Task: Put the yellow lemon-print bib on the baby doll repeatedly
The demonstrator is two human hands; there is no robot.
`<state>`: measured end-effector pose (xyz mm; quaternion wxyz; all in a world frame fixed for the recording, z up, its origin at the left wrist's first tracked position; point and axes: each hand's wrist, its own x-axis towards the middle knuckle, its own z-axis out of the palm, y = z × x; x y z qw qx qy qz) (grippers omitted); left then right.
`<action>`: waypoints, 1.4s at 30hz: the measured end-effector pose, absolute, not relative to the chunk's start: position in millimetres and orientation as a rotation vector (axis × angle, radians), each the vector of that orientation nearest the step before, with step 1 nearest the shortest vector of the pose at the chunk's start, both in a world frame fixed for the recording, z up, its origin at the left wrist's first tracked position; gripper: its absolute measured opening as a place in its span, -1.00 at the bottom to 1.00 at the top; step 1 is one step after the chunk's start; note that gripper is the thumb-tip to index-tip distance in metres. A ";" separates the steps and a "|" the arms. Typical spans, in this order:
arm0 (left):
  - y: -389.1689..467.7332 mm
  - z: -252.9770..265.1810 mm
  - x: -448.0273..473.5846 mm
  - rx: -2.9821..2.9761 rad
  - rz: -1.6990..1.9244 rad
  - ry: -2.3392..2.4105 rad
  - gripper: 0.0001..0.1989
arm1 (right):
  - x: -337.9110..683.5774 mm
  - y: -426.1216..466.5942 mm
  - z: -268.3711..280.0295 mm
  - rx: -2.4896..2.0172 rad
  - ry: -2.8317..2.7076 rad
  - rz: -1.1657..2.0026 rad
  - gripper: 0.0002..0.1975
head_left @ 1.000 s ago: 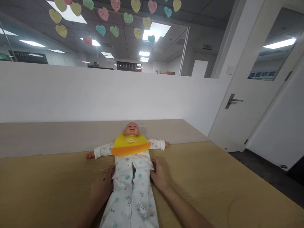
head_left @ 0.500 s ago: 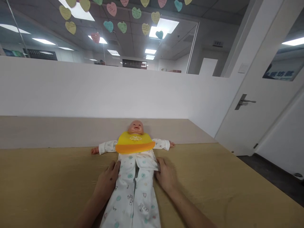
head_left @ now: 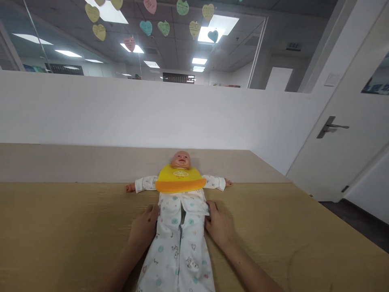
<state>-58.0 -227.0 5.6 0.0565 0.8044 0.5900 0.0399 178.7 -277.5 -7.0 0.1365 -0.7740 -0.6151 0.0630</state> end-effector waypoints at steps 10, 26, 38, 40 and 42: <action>-231.5 7.4 -54.7 2.481 0.070 1.807 -0.60 | 179.3 -278.4 -6.3 -2.224 -1.754 0.183 -0.61; -118.3 38.8 -103.0 1.258 1.206 1.258 -0.63 | 250.3 -204.5 28.6 -1.381 -1.201 0.898 -0.77; -6.5 30.8 -30.7 0.894 0.992 1.154 -0.64 | 219.0 -49.5 14.9 -1.288 -0.686 1.235 -0.86; 3.7 26.5 -21.9 0.795 0.793 1.061 -0.66 | 217.2 -32.4 5.5 -1.247 -0.658 1.357 -0.82; 13.5 20.1 -14.0 0.748 0.702 0.972 -0.65 | 216.4 -20.4 -2.4 -1.207 -0.612 1.412 -0.79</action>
